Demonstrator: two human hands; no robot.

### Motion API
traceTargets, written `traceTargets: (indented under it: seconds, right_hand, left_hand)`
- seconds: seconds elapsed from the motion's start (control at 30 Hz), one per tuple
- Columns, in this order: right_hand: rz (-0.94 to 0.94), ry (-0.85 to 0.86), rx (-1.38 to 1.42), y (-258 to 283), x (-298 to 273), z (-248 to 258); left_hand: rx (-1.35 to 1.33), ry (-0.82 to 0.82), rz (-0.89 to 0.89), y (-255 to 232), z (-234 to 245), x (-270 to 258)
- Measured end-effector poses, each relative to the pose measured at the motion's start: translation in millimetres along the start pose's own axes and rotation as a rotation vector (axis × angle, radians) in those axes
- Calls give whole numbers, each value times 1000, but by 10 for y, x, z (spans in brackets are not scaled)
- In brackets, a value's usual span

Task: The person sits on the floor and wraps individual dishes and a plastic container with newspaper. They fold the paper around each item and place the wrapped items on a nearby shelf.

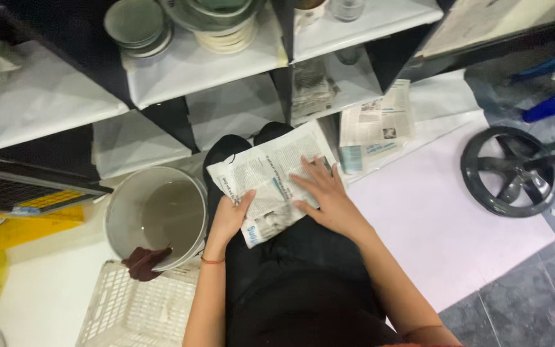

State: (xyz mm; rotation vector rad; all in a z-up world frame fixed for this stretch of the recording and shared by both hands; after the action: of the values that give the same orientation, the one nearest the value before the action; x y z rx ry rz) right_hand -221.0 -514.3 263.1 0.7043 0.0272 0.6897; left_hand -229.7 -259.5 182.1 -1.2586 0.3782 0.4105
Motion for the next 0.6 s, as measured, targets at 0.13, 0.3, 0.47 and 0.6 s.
traceTargets:
  seconds: [0.13,0.3,0.47,0.6]
  right_hand:
    - [-15,131,-83,-5,77,-281]
    - [-131,-18,20,4,175,-18]
    - [-49,-331,47,146,509,674]
    - [213,-491,30,476,959,1089]
  left_hand:
    - [141,-312,-178,-19,224,13]
    - [1,-292,-282,-229,170,138]
    - [-274,-114,-221,-409,41,290]
    - [-311,-110,-143,-458,62,384]
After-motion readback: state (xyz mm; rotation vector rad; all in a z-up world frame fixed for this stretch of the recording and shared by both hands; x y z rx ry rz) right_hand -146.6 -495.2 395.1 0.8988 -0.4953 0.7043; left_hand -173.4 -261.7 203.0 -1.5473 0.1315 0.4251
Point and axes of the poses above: each hand's wrist, its own x-axis towards the middle knuckle, its own z-axis out of the back of the hand, y = z × x, the point moved 4 cm from there along x, towards the middle knuckle, and after that the axes turned 11 degrees about z, right-handed, at the moved point
